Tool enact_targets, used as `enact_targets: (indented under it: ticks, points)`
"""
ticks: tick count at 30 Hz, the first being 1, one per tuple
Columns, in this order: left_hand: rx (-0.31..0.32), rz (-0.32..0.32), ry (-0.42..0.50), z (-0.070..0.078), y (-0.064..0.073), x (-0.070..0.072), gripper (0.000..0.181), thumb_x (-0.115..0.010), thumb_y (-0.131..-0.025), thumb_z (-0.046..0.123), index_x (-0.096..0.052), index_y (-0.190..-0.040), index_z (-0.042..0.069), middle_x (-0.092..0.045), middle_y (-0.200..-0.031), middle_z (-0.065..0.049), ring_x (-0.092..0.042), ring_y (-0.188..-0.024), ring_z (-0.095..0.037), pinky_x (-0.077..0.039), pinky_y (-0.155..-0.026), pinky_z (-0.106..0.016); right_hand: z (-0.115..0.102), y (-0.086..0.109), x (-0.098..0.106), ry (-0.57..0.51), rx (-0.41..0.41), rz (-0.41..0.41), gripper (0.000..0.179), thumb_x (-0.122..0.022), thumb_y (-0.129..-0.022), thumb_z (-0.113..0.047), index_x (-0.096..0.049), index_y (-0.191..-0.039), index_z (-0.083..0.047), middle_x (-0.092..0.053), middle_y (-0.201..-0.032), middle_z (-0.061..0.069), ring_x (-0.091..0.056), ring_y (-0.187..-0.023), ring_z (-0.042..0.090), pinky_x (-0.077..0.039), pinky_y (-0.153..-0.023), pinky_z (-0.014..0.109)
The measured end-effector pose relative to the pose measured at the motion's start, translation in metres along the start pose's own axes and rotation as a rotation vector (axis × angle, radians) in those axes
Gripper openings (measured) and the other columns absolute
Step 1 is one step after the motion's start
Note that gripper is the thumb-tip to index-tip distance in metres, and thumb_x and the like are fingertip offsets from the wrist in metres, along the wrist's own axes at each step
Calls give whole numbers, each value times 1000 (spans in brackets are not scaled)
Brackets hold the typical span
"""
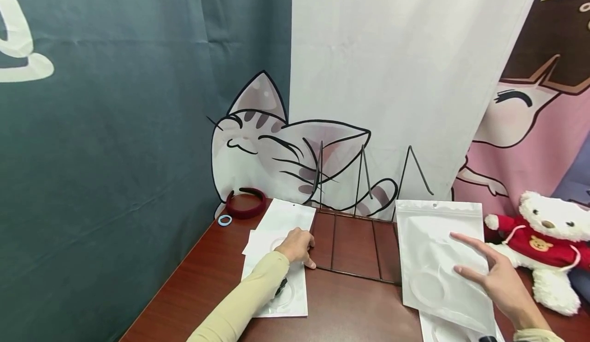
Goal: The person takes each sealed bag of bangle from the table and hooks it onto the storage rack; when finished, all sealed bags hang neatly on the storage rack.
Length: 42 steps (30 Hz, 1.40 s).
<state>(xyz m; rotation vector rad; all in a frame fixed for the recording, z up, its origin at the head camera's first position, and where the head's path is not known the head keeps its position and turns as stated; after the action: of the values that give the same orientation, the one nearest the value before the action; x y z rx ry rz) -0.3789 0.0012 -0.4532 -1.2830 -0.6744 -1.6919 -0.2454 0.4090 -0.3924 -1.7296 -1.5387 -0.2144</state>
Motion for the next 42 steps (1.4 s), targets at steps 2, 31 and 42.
enact_targets:
  ticks: [2, 31, 42]
  points:
    - [3, 2, -2, 0, 0, 1, 52, -105, -61, 27, -81, -103, 7, -76, -92, -3, -65, -89, -20, -55, -85, -31, -13, 3, 0, -26, 22, -2, 69, -80, -88, 4, -56, -152, -6, -61, -131, -34, -57, -110, -15, -46, -84, 8]
    - [-9, -4, -43, 4, 0, 0, 49, -105, -60, 28, -80, -97, 7, -77, -91, -4, -68, -88, -22, -57, -82, -31, -65, -2, 2, -130, 129, 74, 73, -76, -81, 20, -55, -149, 3, -66, -137, -16, -66, -106, -3, -51, -85, 10]
    - [-6, -11, -56, 5, 0, 1, 49, -105, -61, 29, -81, -97, 7, -74, -85, -1, -66, -86, -20, -55, -81, -30, -57, -21, -1, -66, 102, 85, 73, -80, -83, 12, -57, -151, -4, -64, -135, -24, -63, -106, -7, -48, -85, 8]
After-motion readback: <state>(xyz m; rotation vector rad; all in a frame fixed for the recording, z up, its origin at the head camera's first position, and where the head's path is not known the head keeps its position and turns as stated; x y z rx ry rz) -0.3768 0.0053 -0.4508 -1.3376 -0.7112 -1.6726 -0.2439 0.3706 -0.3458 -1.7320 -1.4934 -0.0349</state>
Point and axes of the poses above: each hand's wrist, its own y-axis away from the middle knuckle, its own x-axis out of the back of the hand, z = x × y, the point moved 5 cm from there along -y, towards the middle knuckle
